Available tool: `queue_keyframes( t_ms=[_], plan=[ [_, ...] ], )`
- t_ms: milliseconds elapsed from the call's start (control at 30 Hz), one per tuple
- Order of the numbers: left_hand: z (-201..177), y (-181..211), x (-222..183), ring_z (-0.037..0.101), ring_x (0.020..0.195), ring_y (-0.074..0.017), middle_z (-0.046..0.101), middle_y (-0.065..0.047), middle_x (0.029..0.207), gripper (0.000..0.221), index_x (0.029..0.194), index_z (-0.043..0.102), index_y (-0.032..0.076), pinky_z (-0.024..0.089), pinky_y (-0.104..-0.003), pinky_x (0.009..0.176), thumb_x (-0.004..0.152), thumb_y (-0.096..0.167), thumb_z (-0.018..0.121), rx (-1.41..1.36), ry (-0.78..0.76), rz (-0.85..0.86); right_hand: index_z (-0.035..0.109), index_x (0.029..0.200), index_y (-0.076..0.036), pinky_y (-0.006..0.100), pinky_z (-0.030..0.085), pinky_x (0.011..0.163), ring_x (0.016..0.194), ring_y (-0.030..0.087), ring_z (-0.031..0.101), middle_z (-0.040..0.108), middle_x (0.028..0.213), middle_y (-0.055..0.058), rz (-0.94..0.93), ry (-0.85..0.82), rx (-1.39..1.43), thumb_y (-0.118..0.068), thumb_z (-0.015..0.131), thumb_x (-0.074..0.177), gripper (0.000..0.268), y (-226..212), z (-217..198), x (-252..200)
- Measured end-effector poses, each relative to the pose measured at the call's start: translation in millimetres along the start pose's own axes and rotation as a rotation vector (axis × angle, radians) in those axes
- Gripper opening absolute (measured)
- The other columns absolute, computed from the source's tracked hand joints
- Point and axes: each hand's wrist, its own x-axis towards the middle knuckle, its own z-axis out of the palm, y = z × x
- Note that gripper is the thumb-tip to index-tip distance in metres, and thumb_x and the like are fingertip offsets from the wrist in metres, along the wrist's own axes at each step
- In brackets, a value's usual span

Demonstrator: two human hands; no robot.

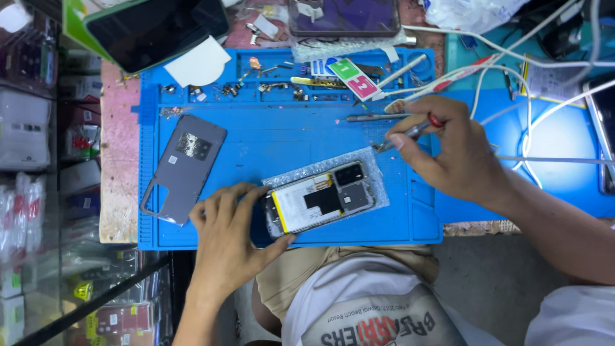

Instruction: The person disassembles a mobile phone by removing the back cover and using a screwdriver to remove internal screws.

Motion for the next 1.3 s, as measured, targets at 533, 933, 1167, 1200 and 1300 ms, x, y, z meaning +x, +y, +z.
queue_keyframes(
  t_ms=[533,933,1167,1200,1300],
  plan=[
    [1,-1,-7,0.047,0.122,-0.0322,0.056,-0.013,0.129,0.086,0.129,0.061,0.005,0.027,-0.051,0.103,0.063,0.054,0.088,0.049,-0.021,-0.032,0.039,0.128,0.000,0.034,0.058,0.083,0.097,0.023,0.076,0.076,0.105,0.014,-0.096,-0.008,-0.004,-0.004,0.073,0.097,0.047,0,21,0],
    [1,-2,-5,0.047,0.121,-0.0319,0.058,-0.014,0.128,0.087,0.129,0.060,0.004,0.026,-0.049,0.103,0.063,0.053,0.088,0.019,-0.052,-0.062,0.054,0.115,-0.001,0.033,0.058,0.065,0.082,0.023,0.075,0.074,0.097,0.010,-0.151,-0.113,-0.112,-0.015,0.078,0.094,0.035,-12,13,6],
    [1,-2,-4,0.047,0.122,-0.0319,0.058,-0.014,0.129,0.087,0.129,0.060,0.005,0.026,-0.050,0.103,0.062,0.052,0.089,0.010,-0.060,-0.053,0.063,0.114,-0.005,0.039,0.050,0.053,0.059,0.024,0.065,0.066,0.071,0.006,-0.182,-0.330,-0.352,-0.024,0.078,0.091,0.033,-41,-17,21],
    [1,-2,-4,0.047,0.122,-0.0319,0.058,-0.014,0.129,0.087,0.130,0.060,0.005,0.026,-0.050,0.103,0.062,0.052,0.089,0.013,-0.065,-0.055,0.065,0.126,0.000,0.039,0.050,0.051,0.059,0.025,0.065,0.067,0.072,0.008,-0.215,-0.314,-0.278,-0.015,0.077,0.090,0.041,-47,-19,26],
    [-1,-1,-5,0.047,0.122,-0.0321,0.057,-0.014,0.129,0.087,0.130,0.060,0.005,0.026,-0.051,0.103,0.063,0.052,0.089,0.014,-0.073,-0.058,0.061,0.120,0.005,0.039,0.055,0.059,0.070,0.028,0.069,0.068,0.081,0.011,-0.297,-0.285,-0.197,-0.009,0.070,0.086,0.037,-57,-16,42]
  ],
)
